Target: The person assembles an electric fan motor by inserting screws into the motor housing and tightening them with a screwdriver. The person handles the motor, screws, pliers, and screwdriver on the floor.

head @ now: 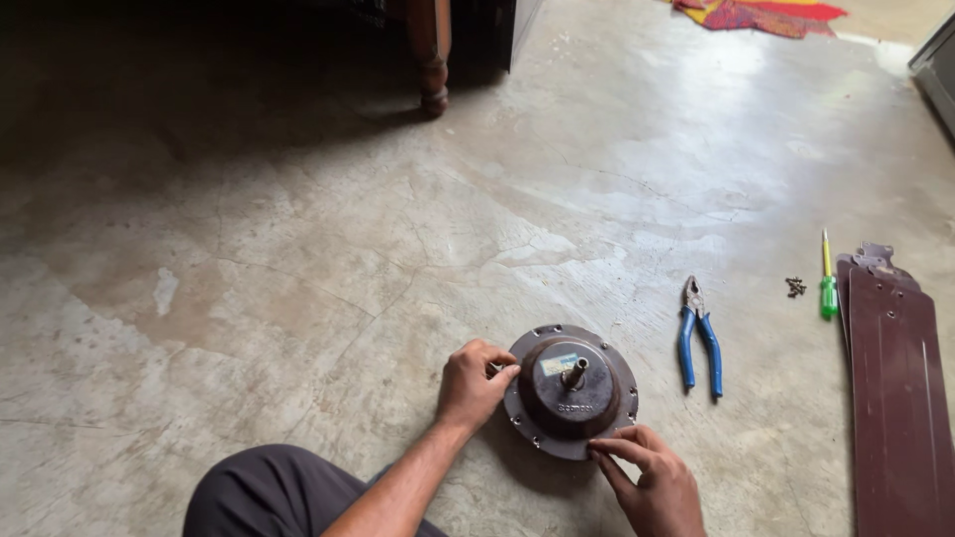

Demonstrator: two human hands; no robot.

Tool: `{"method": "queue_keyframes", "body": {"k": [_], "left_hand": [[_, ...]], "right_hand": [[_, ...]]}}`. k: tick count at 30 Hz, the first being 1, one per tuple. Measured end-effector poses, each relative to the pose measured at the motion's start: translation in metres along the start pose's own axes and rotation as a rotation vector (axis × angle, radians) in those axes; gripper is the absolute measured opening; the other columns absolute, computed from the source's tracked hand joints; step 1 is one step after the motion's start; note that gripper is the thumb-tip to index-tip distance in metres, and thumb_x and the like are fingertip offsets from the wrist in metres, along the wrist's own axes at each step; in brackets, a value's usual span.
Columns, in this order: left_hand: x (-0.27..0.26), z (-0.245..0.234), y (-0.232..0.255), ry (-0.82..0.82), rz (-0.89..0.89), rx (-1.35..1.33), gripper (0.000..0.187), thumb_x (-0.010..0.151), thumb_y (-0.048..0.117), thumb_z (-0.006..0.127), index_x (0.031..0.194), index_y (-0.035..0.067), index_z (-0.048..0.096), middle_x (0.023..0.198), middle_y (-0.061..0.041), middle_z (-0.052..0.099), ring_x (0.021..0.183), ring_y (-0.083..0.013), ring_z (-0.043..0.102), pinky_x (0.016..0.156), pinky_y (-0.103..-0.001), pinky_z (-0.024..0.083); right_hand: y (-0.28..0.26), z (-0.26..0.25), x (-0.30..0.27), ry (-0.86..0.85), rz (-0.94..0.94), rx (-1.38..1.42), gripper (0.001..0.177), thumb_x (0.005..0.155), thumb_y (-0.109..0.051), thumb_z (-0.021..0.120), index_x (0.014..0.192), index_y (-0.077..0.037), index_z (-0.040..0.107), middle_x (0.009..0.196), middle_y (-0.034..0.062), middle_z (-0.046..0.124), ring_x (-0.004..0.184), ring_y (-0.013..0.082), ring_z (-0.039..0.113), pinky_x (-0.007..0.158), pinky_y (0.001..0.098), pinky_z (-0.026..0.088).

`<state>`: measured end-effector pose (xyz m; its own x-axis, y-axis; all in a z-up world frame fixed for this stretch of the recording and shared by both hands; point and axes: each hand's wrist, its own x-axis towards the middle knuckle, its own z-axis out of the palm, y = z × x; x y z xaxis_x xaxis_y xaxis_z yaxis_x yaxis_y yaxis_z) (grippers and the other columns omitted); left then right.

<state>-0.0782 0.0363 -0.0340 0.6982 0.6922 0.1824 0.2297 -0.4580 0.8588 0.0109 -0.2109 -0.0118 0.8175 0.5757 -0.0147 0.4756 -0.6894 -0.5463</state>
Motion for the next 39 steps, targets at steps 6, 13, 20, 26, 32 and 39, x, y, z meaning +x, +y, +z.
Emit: {"method": "queue_keyframes", "body": {"k": [6, 13, 20, 26, 32, 39], "left_hand": [[-0.001, 0.006, -0.008, 0.050, -0.129, -0.156, 0.010, 0.076, 0.010, 0.086, 0.082, 0.004, 0.079, 0.085, -0.006, 0.075, 0.069, -0.0158, 0.075, 0.064, -0.030, 0.060], [-0.005, 0.002, -0.012, 0.018, 0.074, -0.116, 0.006, 0.078, 0.005, 0.081, 0.084, 0.004, 0.080, 0.086, -0.006, 0.073, 0.075, -0.0168, 0.075, 0.068, -0.029, 0.061], [-0.007, 0.004, -0.001, 0.037, 0.056, -0.087, 0.012, 0.079, 0.007, 0.080, 0.090, 0.006, 0.079, 0.093, -0.006, 0.073, 0.079, -0.0174, 0.076, 0.069, -0.030, 0.062], [-0.011, 0.007, -0.008, 0.110, -0.105, -0.016, 0.013, 0.077, 0.016, 0.085, 0.085, 0.006, 0.079, 0.088, -0.007, 0.076, 0.076, -0.0179, 0.076, 0.070, -0.031, 0.061], [-0.003, 0.009, -0.012, 0.127, -0.044, -0.054, 0.012, 0.077, 0.014, 0.083, 0.083, 0.004, 0.081, 0.085, -0.008, 0.077, 0.076, -0.0179, 0.077, 0.070, -0.033, 0.061], [-0.001, 0.008, -0.009, 0.081, -0.079, -0.058, 0.011, 0.080, 0.013, 0.080, 0.086, 0.005, 0.081, 0.088, -0.006, 0.077, 0.077, -0.0175, 0.077, 0.067, -0.032, 0.062]], "right_hand": [[0.013, 0.009, 0.003, 0.027, -0.054, 0.212, 0.015, 0.075, -0.019, 0.084, 0.089, -0.020, 0.088, 0.091, -0.0062, 0.080, 0.088, 0.0114, 0.078, 0.079, 0.0316, 0.061], [0.004, 0.005, -0.001, 0.108, 0.007, 0.208, 0.013, 0.078, -0.024, 0.085, 0.089, -0.016, 0.085, 0.088, -0.0014, 0.078, 0.082, 0.0147, 0.076, 0.075, 0.0317, 0.058], [0.004, 0.006, -0.007, 0.114, -0.009, 0.236, 0.016, 0.078, -0.026, 0.084, 0.090, -0.015, 0.086, 0.085, 0.0012, 0.079, 0.077, 0.0163, 0.075, 0.070, 0.0315, 0.057], [0.020, 0.005, 0.042, 0.244, 0.060, 0.349, 0.021, 0.091, -0.028, 0.076, 0.101, -0.011, 0.083, 0.094, 0.0069, 0.081, 0.078, 0.0133, 0.075, 0.072, 0.0321, 0.064], [0.021, -0.003, 0.119, 0.117, -0.075, 0.337, 0.028, 0.087, -0.025, 0.078, 0.114, -0.018, 0.079, 0.109, 0.0041, 0.074, 0.071, 0.0119, 0.066, 0.065, 0.0288, 0.059], [0.031, 0.014, 0.138, 0.038, 0.047, 0.307, 0.020, 0.089, -0.033, 0.078, 0.106, -0.023, 0.083, 0.094, -0.0012, 0.080, 0.061, 0.0056, 0.061, 0.052, 0.0231, 0.052]]}}
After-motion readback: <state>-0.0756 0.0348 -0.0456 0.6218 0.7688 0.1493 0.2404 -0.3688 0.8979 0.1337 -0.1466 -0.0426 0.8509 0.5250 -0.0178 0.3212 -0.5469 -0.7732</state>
